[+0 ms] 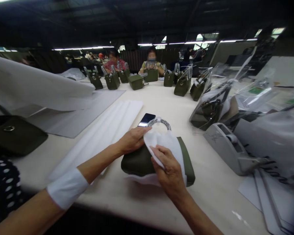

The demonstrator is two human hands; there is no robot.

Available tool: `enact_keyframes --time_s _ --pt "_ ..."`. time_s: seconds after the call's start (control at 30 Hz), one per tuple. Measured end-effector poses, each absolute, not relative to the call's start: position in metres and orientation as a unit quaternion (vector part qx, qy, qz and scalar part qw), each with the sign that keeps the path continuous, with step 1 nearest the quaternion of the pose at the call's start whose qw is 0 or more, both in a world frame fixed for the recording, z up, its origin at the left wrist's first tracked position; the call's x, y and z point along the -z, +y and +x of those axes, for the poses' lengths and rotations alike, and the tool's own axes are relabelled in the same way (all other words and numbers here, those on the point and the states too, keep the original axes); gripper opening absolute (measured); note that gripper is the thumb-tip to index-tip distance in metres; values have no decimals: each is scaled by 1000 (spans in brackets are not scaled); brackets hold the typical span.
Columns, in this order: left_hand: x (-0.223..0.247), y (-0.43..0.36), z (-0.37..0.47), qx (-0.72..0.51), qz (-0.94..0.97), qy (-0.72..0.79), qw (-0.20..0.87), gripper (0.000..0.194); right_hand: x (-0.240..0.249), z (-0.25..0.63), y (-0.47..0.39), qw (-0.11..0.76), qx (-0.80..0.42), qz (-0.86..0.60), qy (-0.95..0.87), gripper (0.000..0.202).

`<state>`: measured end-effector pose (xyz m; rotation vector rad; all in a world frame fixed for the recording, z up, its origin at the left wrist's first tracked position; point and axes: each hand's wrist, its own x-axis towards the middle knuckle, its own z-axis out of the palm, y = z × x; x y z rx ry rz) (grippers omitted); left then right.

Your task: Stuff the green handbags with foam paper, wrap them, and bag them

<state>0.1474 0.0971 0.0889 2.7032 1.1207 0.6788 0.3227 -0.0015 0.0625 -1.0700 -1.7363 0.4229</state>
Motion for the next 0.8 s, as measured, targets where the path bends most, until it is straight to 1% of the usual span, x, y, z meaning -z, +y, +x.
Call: enact_keyframes --time_s 0.1,0.13,0.2,0.27,0.33,0.5,0.8 --pt "-80 29 117 -345 830 429 90 23 -61 324 -3 501 -177 -436 -727 33" --pt "-74 7 109 -358 823 431 91 19 -60 323 -4 497 -173 -429 -734 33" --pt "-57 -28 100 -339 824 448 76 16 -58 323 -6 486 -161 -412 -754 35" --pt "-43 -44 99 -330 826 453 52 8 -55 321 -8 474 -142 -398 -773 40" --pt "-34 -44 103 -349 828 435 49 8 -53 319 -9 466 -117 -396 -783 44" --pt "-37 -22 112 -406 816 397 110 8 -52 309 -14 440 -76 -392 -804 50" --pt "-39 -19 118 -449 735 466 202 15 -52 299 -15 392 17 -273 -878 53"
